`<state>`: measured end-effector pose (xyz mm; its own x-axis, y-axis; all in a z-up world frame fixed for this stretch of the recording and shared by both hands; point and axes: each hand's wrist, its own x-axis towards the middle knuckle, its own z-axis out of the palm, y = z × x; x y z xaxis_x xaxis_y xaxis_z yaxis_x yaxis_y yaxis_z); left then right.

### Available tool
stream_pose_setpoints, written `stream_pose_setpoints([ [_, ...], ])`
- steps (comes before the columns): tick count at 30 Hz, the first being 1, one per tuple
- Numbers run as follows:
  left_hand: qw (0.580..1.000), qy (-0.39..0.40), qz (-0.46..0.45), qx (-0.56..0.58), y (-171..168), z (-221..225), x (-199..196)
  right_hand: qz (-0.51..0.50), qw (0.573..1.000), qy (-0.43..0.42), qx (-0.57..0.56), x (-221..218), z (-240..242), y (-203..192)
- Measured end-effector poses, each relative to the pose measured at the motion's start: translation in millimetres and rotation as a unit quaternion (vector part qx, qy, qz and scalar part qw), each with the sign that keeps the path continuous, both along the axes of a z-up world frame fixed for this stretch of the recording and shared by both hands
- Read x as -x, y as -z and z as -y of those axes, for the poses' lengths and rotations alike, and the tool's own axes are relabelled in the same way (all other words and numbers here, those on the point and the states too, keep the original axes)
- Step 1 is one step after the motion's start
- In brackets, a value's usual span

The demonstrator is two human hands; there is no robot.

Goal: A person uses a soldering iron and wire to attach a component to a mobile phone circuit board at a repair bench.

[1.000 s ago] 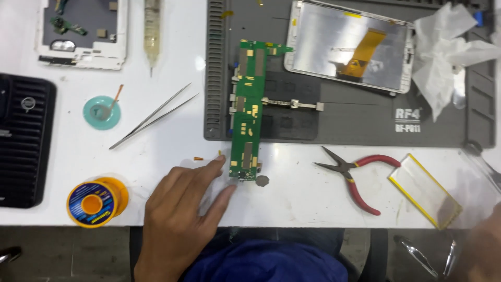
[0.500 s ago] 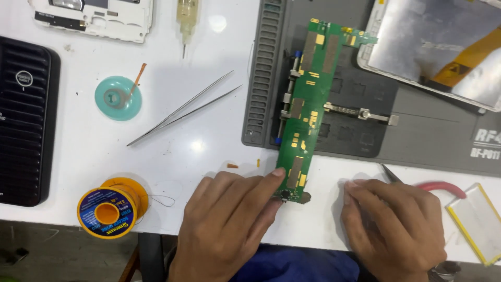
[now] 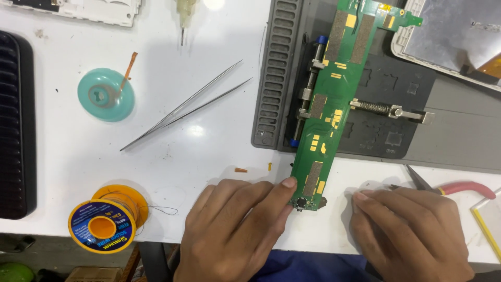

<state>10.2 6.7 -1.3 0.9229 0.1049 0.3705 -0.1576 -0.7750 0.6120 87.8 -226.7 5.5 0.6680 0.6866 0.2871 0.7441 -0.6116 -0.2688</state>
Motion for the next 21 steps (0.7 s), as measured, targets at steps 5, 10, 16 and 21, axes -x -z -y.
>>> stream_pose_setpoints([
  [5, 1.0, 0.002, -0.005, -0.005, 3, 2, 1, -0.007, 0.999, -0.034, 0.012, -5, 0, -3],
  [10, 1.0, -0.001, 0.003, -0.009, 3, 5, -2, 0.001, 0.999, -0.04, -0.022, -7, -5, -2],
  [16, 1.0, -0.011, 0.002, -0.013, 3, 9, -3, -0.007, 0.998, -0.056, -0.033, -9, -4, -4],
  [21, 1.0, -0.012, 0.012, -0.009, 2, 10, -4, -0.009, 0.997, -0.073, -0.031, -10, -1, -3],
])
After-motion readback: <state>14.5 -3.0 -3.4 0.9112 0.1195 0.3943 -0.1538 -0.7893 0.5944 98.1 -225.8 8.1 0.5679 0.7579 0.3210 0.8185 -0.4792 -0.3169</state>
